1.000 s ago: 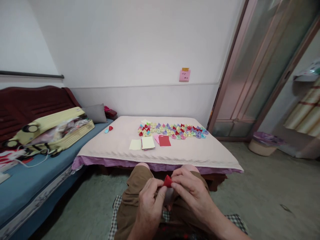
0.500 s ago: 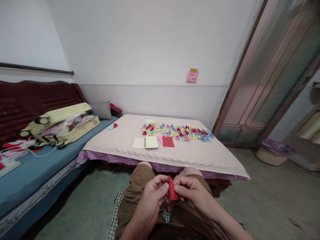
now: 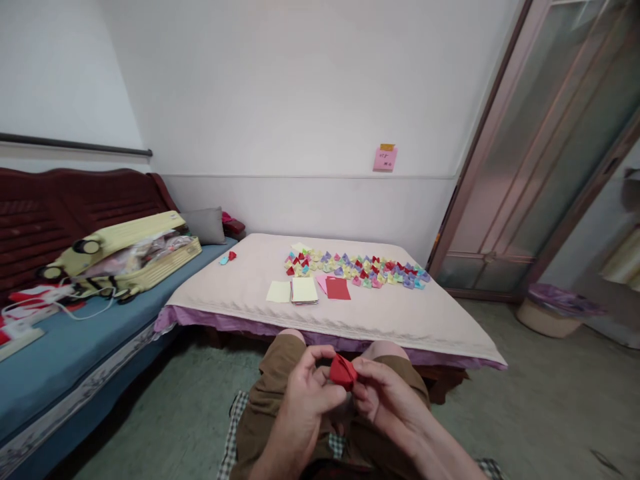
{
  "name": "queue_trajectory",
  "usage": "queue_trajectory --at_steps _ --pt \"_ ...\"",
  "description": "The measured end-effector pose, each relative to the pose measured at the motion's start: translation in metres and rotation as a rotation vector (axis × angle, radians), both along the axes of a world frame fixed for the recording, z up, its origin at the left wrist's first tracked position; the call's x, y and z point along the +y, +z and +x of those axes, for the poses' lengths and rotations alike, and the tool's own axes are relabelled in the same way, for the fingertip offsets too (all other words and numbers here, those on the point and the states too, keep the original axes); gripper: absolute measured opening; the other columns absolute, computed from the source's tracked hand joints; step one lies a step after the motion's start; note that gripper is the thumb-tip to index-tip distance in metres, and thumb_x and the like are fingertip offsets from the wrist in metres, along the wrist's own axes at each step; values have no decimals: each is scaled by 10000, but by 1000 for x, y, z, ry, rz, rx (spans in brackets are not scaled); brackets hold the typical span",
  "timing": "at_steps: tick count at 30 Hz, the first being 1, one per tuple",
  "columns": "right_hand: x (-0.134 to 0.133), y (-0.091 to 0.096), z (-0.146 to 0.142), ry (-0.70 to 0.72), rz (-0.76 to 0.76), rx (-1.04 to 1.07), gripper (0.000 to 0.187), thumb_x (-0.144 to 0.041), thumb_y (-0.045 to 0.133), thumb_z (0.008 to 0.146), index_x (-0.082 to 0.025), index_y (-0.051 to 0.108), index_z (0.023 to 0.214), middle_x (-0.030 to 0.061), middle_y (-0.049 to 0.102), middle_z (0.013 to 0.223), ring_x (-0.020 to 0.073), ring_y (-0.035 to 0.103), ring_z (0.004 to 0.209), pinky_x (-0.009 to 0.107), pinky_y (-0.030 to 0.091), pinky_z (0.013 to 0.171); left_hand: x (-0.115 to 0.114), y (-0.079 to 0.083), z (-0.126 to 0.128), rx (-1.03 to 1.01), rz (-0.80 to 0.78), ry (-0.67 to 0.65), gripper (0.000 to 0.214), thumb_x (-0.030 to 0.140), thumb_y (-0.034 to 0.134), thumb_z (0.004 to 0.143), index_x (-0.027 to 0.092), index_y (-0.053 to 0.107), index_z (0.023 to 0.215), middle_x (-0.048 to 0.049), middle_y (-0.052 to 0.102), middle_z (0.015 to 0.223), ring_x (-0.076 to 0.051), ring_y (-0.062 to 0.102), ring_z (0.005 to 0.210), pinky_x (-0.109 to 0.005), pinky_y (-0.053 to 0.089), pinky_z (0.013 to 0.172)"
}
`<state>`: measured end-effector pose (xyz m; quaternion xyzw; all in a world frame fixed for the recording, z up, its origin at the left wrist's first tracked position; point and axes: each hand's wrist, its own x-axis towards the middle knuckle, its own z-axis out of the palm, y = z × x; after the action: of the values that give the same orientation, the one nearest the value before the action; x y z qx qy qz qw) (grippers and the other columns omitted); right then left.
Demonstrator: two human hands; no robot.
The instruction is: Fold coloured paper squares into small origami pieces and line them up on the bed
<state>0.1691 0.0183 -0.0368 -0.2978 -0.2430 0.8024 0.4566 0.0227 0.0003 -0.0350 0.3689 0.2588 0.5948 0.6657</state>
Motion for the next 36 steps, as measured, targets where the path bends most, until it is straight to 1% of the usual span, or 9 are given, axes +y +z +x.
queue_trajectory --at_steps 3,5,8,12,17,20,24,30,36 --pt "-1 0 -2 0 -11 17 197 -251 729 701 -135 582 641 -60 467 435 35 365 378 143 277 395 3 -4 4 239 89 164 350 18 703 481 166 639 791 -82 454 1225 -131 613 787 -235 502 635" --pt "-1 1 -4 2 -31 26 196 -253 734 697 -134 587 645 -61 466 429 36 376 376 139 285 392 3 -5 6 379 128 268 268 38 662 530 157 649 770 -96 424 1239 -132 610 791 -236 509 614" --pt "-1 2 -5 4 -79 30 172 -247 724 716 -132 606 667 -54 488 428 42 396 365 142 303 385 2 -4 5 548 201 384 147 87 624 631 160 657 754 -95 489 1138 -180 607 897 -264 520 688" --pt "2 0 -7 -9 -96 50 130 -214 710 737 -119 629 700 -44 519 439 38 411 366 136 316 387 -1 0 2 741 287 455 121 95 579 706 172 654 761 -93 535 1091 -200 601 927 -272 508 689" --pt "3 -1 -9 24 -100 72 157 -235 729 725 -111 636 702 -45 506 420 34 402 365 126 299 382 -5 3 2 905 360 535 133 70 600 680 179 621 752 -108 544 1131 -219 605 907 -297 505 670" --pt "2 -1 -10 37 -106 56 175 -244 743 702 -114 629 685 -46 500 403 36 399 354 127 295 380 -6 4 3 943 351 550 126 66 582 679 181 587 729 -113 562 1109 -232 613 906 -292 506 628" --pt "2 -1 -10 50 -126 49 170 -251 719 716 -134 608 660 -40 514 401 56 436 350 147 313 385 -5 4 3 926 373 547 229 62 578 671 189 597 861 -122 572 1111 -253 602 975 -286 515 614" --pt "3 -6 -8 47 -114 69 135 -222 687 717 -138 599 658 -41 515 397 49 407 348 149 298 383 -7 4 0 954 430 510 275 59 594 671 211 636 896 -110 566 1150 -259 589 1022 -336 527 736" --pt "3 -8 -7 68 -88 85 160 -236 671 729 -154 572 634 -42 510 412 59 402 356 164 289 384 -9 8 -1 1016 477 517 180 48 592 688 192 655 777 -112 590 1088 -268 577 1069 -370 496 858"
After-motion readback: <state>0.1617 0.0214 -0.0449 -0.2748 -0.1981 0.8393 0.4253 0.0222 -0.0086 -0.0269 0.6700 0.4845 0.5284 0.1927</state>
